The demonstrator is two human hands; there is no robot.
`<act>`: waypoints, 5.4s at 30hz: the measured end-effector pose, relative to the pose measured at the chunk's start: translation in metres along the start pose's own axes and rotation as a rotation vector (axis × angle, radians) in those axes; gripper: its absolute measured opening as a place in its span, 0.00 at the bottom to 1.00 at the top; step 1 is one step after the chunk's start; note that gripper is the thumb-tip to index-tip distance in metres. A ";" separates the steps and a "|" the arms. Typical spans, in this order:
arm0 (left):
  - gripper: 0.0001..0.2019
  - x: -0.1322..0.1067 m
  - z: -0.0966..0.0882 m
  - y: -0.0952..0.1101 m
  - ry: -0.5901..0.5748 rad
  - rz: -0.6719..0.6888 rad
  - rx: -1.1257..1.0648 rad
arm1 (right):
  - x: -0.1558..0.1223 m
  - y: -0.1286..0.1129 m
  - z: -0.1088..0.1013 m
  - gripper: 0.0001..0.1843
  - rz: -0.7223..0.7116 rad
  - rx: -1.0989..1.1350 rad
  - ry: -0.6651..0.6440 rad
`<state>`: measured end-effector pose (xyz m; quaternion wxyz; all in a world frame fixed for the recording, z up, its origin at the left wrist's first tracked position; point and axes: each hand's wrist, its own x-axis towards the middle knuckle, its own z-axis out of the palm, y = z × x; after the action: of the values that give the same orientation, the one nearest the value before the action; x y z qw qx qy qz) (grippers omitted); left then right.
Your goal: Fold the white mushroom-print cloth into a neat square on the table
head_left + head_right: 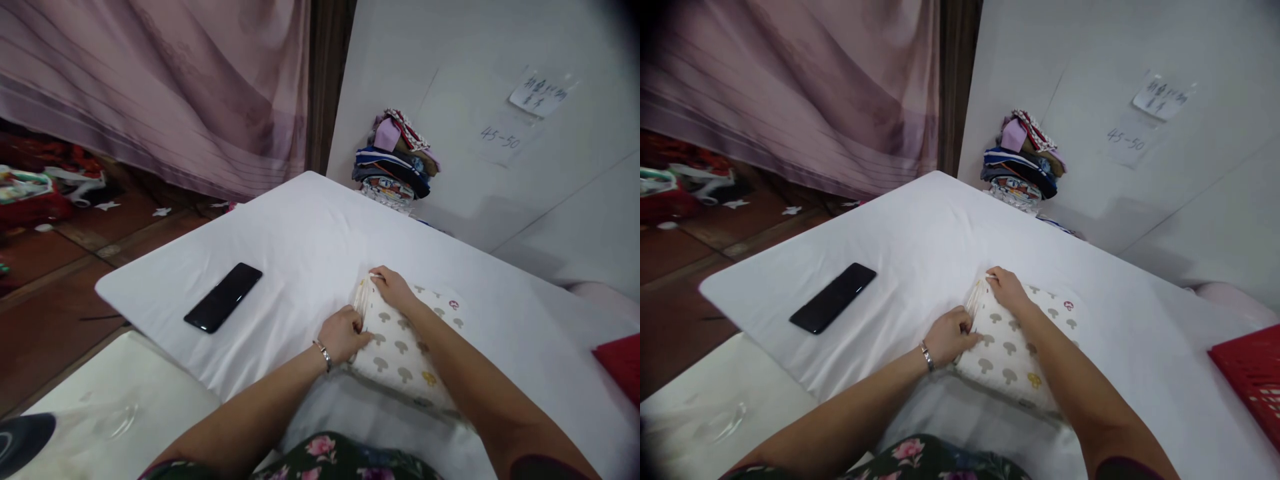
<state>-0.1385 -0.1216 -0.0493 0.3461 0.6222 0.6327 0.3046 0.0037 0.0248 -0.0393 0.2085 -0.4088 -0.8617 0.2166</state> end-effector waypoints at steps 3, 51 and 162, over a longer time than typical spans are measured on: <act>0.13 0.000 -0.001 0.001 -0.005 -0.004 0.018 | 0.002 0.002 0.007 0.11 -0.019 -0.114 -0.021; 0.11 0.061 -0.001 0.030 0.125 -0.225 0.324 | -0.206 0.049 -0.040 0.23 0.241 -0.222 0.225; 0.36 -0.051 0.049 0.022 0.067 0.666 0.789 | -0.221 0.009 -0.066 0.30 0.862 1.268 0.310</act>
<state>-0.0862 -0.1738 -0.0562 -0.0510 0.8629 0.4779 0.1564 0.1727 -0.1329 -0.0300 0.4179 -0.5358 -0.2996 0.6698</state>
